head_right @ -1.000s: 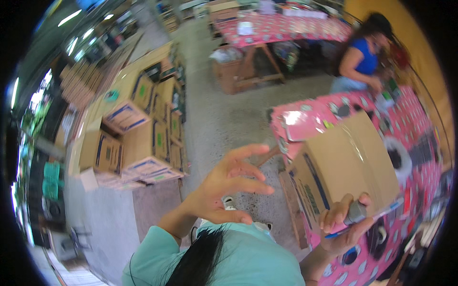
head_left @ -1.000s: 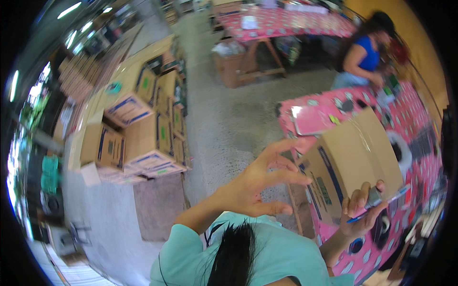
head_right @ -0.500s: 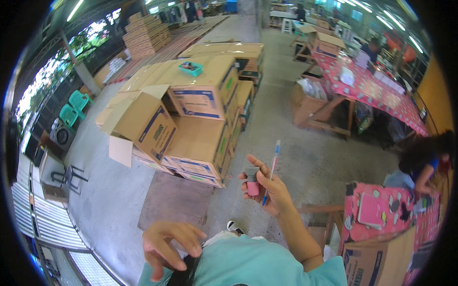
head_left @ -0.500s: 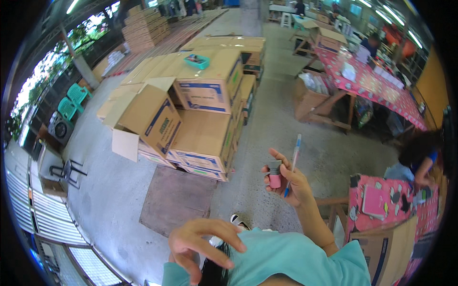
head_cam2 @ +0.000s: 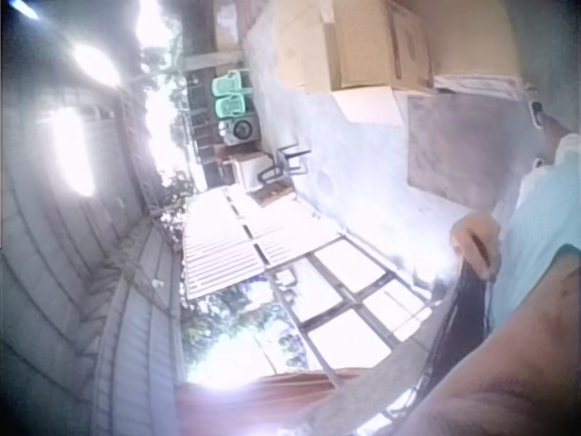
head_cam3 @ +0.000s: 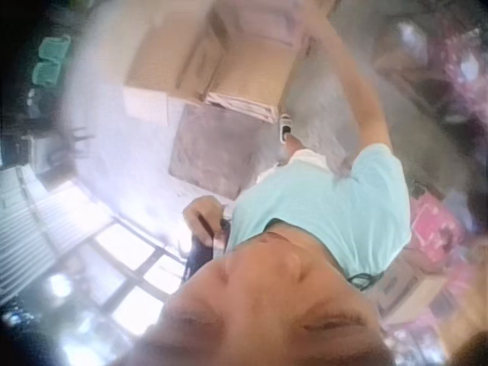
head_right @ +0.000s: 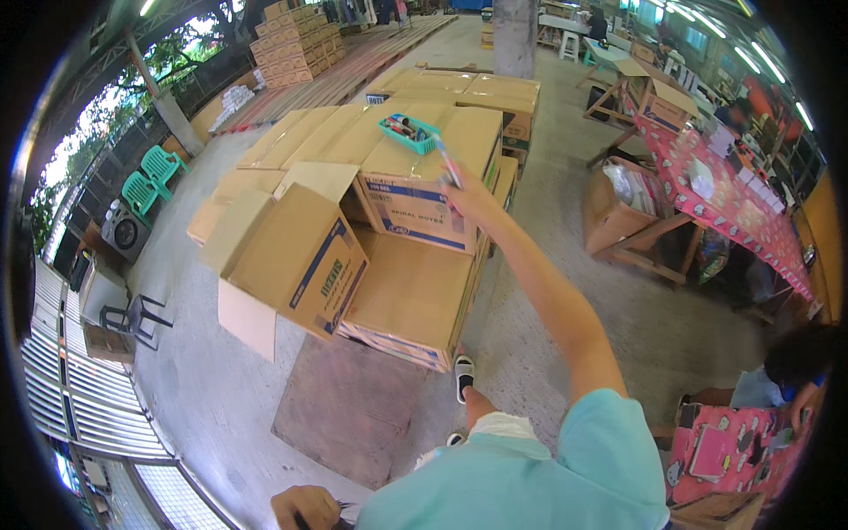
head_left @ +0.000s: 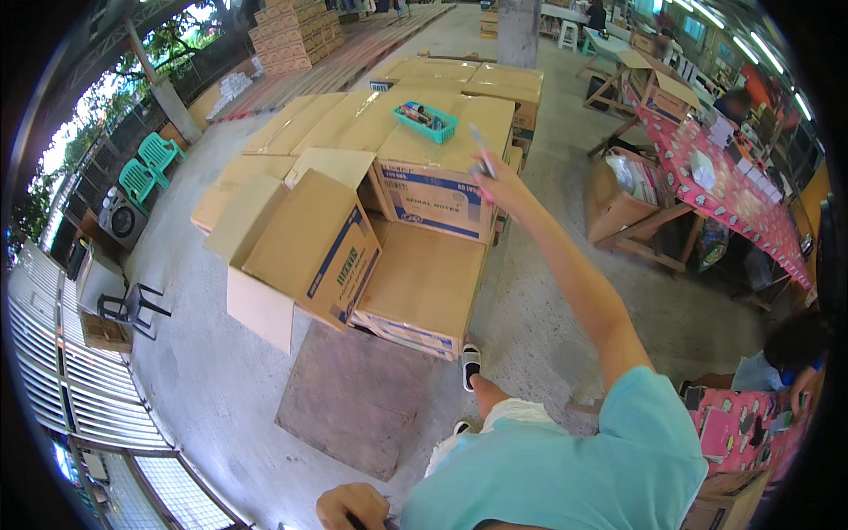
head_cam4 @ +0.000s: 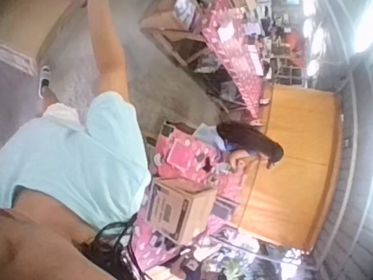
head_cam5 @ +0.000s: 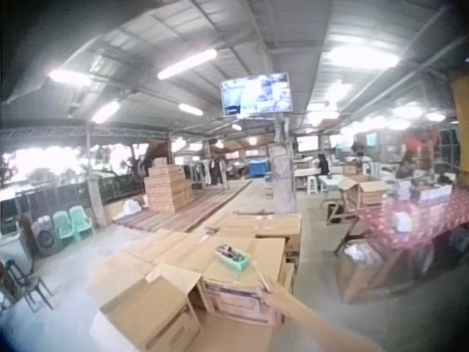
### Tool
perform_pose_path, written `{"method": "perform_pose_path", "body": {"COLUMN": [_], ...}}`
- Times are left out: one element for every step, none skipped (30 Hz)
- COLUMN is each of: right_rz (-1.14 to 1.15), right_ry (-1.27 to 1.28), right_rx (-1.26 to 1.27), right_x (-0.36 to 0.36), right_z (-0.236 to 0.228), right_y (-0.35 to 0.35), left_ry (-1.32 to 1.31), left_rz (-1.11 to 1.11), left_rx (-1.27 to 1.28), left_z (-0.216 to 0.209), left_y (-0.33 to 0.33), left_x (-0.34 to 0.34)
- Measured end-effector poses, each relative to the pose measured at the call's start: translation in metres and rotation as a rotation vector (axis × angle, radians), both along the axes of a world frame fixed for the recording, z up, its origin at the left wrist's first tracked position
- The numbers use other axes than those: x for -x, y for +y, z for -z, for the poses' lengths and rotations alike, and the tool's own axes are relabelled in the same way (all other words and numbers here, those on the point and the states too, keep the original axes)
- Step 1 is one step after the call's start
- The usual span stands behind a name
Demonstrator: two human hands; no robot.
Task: The person tapes a cardboard box closed using a tape dispenser, writes on the top of the box with a marker, and then records information in a notebook.
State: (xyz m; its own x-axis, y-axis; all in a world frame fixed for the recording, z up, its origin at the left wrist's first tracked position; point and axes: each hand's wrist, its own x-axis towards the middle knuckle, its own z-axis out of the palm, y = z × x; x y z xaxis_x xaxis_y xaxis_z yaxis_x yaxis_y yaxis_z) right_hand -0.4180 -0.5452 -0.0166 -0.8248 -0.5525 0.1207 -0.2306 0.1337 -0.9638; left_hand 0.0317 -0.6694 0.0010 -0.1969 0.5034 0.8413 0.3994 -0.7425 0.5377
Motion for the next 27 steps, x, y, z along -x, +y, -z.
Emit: {"method": "perform_pose_path", "body": {"right_rz": [0.057, 0.07, 0.072, 0.089, 0.13, 0.143, 0.115, 0.083, 0.056, 0.073, 0.082, 0.042, 0.043, 0.083, 0.132, 0.128, 0.055, -0.007, 0.001, 0.039, 0.07, 0.082, 0.091, 0.074, 0.06, 0.001, -0.007], "right_ry": [0.078, 0.238, 0.323, 0.412, 0.508, 0.591, 0.585, 0.399, 0.211, 0.21, 0.37, 0.517, 0.509, 0.454, 0.403, 0.392, 0.404, 0.416, 0.41, 0.375, 0.336, 0.404, 0.474, 0.489, 0.504, 0.52, 0.538], "right_rx": [-0.095, -0.175, -0.208, -0.244, -0.338, -0.428, -0.41, -0.425, -0.449, -0.455, -0.43, -0.395, -0.399, -0.402, -0.413, -0.421, -0.522, -0.62, -0.622, -0.577, -0.53, -0.556, -0.583, -0.556, -0.529, -0.542, -0.578], "right_x": [0.038, 0.078, 0.118, 0.159, 0.209, 0.24, 0.251, 0.253, 0.257, 0.286, 0.326, 0.34, 0.355, 0.348, 0.341, 0.337, 0.33, 0.331, 0.328, 0.334, 0.336, 0.331, 0.323, 0.314, 0.307, 0.302, 0.316], "right_z": [0.0, 0.003, 0.009, 0.013, 0.014, 0.015, 0.016, 0.014, 0.016, 0.023, 0.032, 0.039, 0.044, 0.038, 0.033, 0.03, 0.024, 0.024, 0.027, 0.034, 0.043, 0.047, 0.049, 0.048, 0.045, 0.042, 0.046], "right_y": [-0.026, -0.059, -0.087, -0.108, -0.115, -0.131, -0.16, -0.188, -0.207, -0.204, -0.186, -0.189, -0.187, -0.2, -0.205, -0.2, -0.198, -0.195, -0.198, -0.196, -0.198, -0.207, -0.217, -0.222, -0.225, -0.233, -0.216], "left_ry": [-0.208, -0.414, -0.409, -0.535, -0.645, -0.637, -0.674, -0.809, -0.95, -1.071, -1.226, -1.399, -1.406, -1.41, -1.404, -1.417, -1.421, -1.412, -1.409, -1.341, -1.281, -1.273, -1.248, -1.22, -1.209, -1.219, -1.193], "left_rz": [0.066, 0.113, 0.102, 0.076, 0.072, 0.069, -0.531, -0.725, -0.913, -1.044, -1.231, -1.459, -1.454, -1.559, -1.645, -1.637, -1.619, -1.598, -1.589, -1.61, -1.632, -1.626, -1.625, -1.615, -1.601, -1.577, -1.507], "left_rx": [0.053, 0.102, 0.106, 0.168, 0.243, 0.254, 0.182, 0.152, 0.12, 0.094, 0.219, 0.345, 0.351, 0.513, 0.681, 0.687, 0.712, 0.741, 0.749, 0.749, 0.749, 0.762, 0.779, 0.797, 0.81, 0.781, 0.759], "left_z": [0.035, 0.069, 0.095, 0.118, 0.138, 0.169, 0.201, 0.188, 0.168, 0.149, 0.125, 0.114, 0.122, 0.136, 0.146, 0.145, 0.141, 0.136, 0.132, 0.126, 0.121, 0.119, 0.12, 0.12, 0.117, 0.112, 0.109], "left_y": [-0.018, -0.038, -0.058, -0.08, -0.098, -0.103, -0.1, -0.088, -0.076, -0.067, -0.063, -0.061, -0.066, -0.069, -0.07, -0.072, -0.074, -0.077, -0.079, -0.082, -0.085, -0.089, -0.094, -0.098, -0.102, -0.104, -0.105], "left_x": [-0.005, -0.011, -0.009, 0.0, 0.017, 0.009, -0.016, -0.001, 0.02, 0.05, 0.1, 0.124, 0.133, 0.133, 0.134, 0.139, 0.146, 0.155, 0.162, 0.174, 0.183, 0.187, 0.189, 0.191, 0.192, 0.194, 0.208]}}
